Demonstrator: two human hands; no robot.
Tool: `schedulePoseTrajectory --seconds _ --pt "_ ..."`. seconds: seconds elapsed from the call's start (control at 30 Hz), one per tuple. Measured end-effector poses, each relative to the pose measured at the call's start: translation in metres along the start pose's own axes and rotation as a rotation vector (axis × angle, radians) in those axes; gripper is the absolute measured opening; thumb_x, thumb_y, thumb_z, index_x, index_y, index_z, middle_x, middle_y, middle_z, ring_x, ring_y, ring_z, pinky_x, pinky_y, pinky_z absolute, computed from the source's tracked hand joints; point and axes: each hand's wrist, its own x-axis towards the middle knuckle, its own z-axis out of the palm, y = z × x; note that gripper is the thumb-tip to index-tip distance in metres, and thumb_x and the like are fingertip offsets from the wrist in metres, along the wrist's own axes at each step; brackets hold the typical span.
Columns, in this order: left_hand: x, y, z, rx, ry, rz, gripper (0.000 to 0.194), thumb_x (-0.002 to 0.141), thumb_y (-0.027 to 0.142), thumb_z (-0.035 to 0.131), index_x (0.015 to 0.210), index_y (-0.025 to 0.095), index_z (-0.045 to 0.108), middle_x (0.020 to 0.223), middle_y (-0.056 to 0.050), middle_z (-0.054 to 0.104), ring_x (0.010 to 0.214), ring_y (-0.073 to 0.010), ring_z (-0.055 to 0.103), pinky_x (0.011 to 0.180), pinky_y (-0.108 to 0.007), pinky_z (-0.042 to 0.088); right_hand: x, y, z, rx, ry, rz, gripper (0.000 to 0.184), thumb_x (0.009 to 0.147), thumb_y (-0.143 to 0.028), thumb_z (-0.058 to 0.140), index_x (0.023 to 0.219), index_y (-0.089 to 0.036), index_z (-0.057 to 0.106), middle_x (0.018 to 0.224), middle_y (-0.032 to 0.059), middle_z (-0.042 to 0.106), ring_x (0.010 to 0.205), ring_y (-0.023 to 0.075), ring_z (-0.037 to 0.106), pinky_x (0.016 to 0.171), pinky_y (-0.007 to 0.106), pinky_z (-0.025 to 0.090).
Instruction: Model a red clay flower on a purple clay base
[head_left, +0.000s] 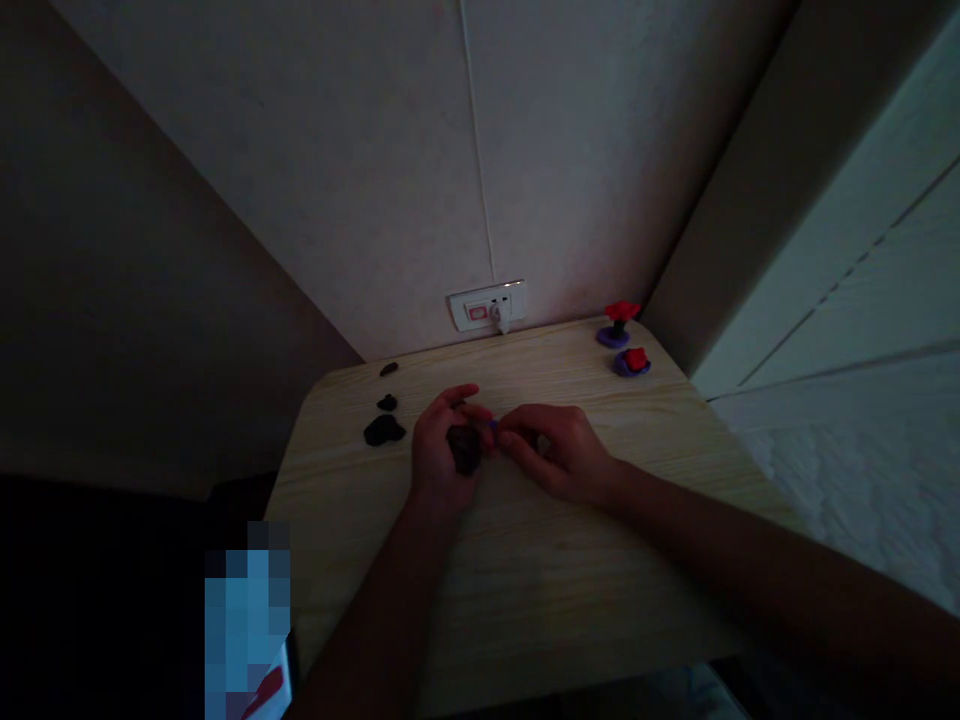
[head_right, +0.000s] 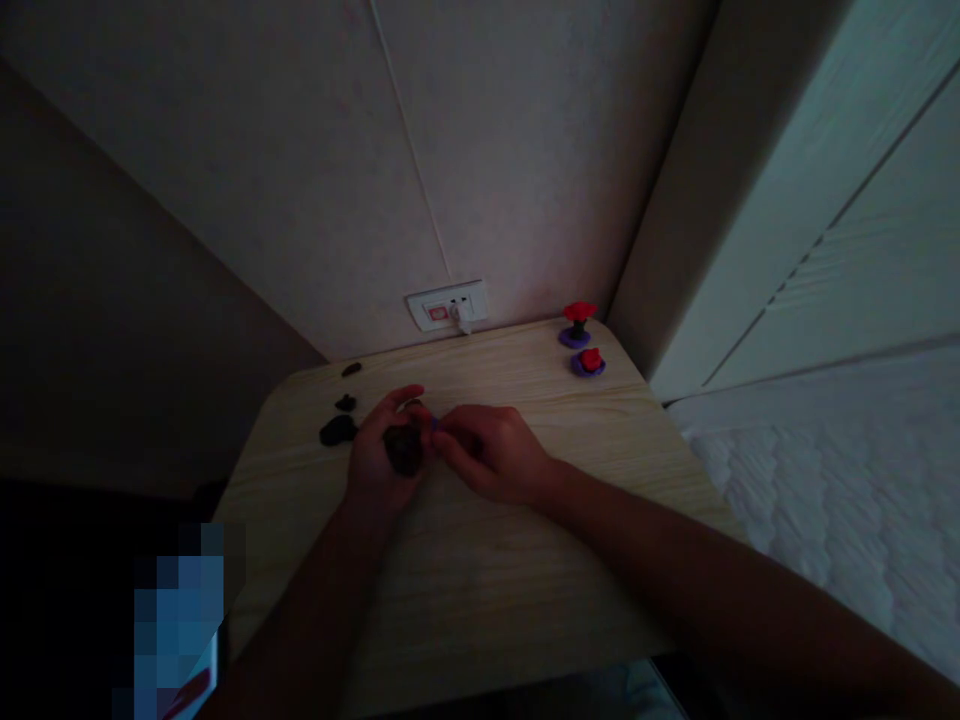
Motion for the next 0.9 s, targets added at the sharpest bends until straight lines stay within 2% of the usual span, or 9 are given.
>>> schedulePoseTrajectory --seconds 0.07,0.23,0.4,0.5,0.57,0.7,0.8,0.9 --pt "0.000 0.000 0.001 -0.028 0.041 -0.011 0.031 0.060 0.017 0.063 0.091 0.014 0.068 0.062 0.002 0.067 0.043 -0.0113 0.057 0.039 -0.021 0.045 -0.001 0.000 0.001 0.025 0.024 0.020 0.015 0.095 -0.030 0.064 0.098 -0.016 0.069 0.075 0.0015 0.070 0.057 0.0101 0.060 0.055 0.021 0.045" --pt "-0.001 0.006 0.002 -0.144 0.108 -0.089 0.023 0.066 0.017 0.063 0.087 0.014 0.070 0.063 0.000 0.068 0.048 -0.0111 0.060 0.044 -0.021 0.049 -0.002 0.001 0.005 -0.018 0.052 -0.046 0.031 0.087 -0.037 0.077 0.108 -0.016 0.067 0.084 0.0026 0.072 0.056 0.0081 0.059 0.057 0.020 0.048" --pt "0.000 0.008 0.002 -0.250 0.147 -0.115 0.019 0.070 0.019 0.060 0.082 0.013 0.074 0.071 -0.004 0.073 0.061 -0.0129 0.068 0.058 -0.022 0.056 -0.003 0.002 0.007 -0.071 0.060 -0.109 0.047 0.090 -0.043 0.074 0.127 -0.016 0.061 0.090 0.0040 0.075 0.054 0.0078 0.058 0.057 0.020 0.051" --pt "-0.002 0.005 0.003 -0.281 0.104 -0.121 0.021 0.072 0.022 0.059 0.080 0.013 0.075 0.075 -0.006 0.074 0.069 -0.0154 0.071 0.064 -0.025 0.057 -0.005 0.003 0.008 -0.111 0.038 -0.141 0.051 0.093 -0.044 0.070 0.135 -0.017 0.058 0.092 0.0046 0.077 0.056 0.0088 0.062 0.061 0.021 0.053" --pt "-0.004 0.002 0.005 -0.259 0.045 -0.137 0.023 0.073 0.025 0.059 0.082 0.014 0.076 0.078 -0.007 0.075 0.073 -0.0176 0.072 0.066 -0.027 0.057 -0.007 0.005 0.011 -0.153 0.004 -0.142 0.054 0.093 -0.045 0.070 0.139 -0.019 0.057 0.100 0.0070 0.078 0.063 0.0108 0.067 0.064 0.022 0.055" --pt "-0.009 -0.003 0.011 -0.183 -0.068 -0.138 0.025 0.075 0.031 0.058 0.080 0.015 0.077 0.082 -0.009 0.075 0.080 -0.0203 0.072 0.077 -0.031 0.058 -0.010 0.010 0.015 -0.250 0.002 -0.144 0.058 0.091 -0.043 0.073 0.141 -0.020 0.056 0.119 0.0127 0.076 0.091 0.0194 0.076 0.075 0.027 0.059" --pt "-0.011 -0.005 0.013 -0.128 -0.126 -0.119 0.029 0.079 0.034 0.057 0.080 0.013 0.077 0.085 -0.010 0.075 0.083 -0.0202 0.072 0.079 -0.029 0.056 -0.010 0.012 0.015 -0.261 0.042 -0.189 0.050 0.093 -0.040 0.070 0.136 -0.017 0.059 0.114 0.0139 0.077 0.094 0.0209 0.076 0.074 0.028 0.060" --pt "-0.010 -0.006 0.013 -0.088 -0.124 -0.121 0.028 0.081 0.034 0.059 0.084 0.013 0.078 0.086 -0.009 0.075 0.083 -0.0191 0.071 0.079 -0.029 0.055 -0.008 0.011 0.010 -0.239 0.044 -0.215 0.042 0.096 -0.036 0.066 0.132 -0.016 0.061 0.110 0.0138 0.077 0.093 0.0204 0.076 0.072 0.028 0.060"
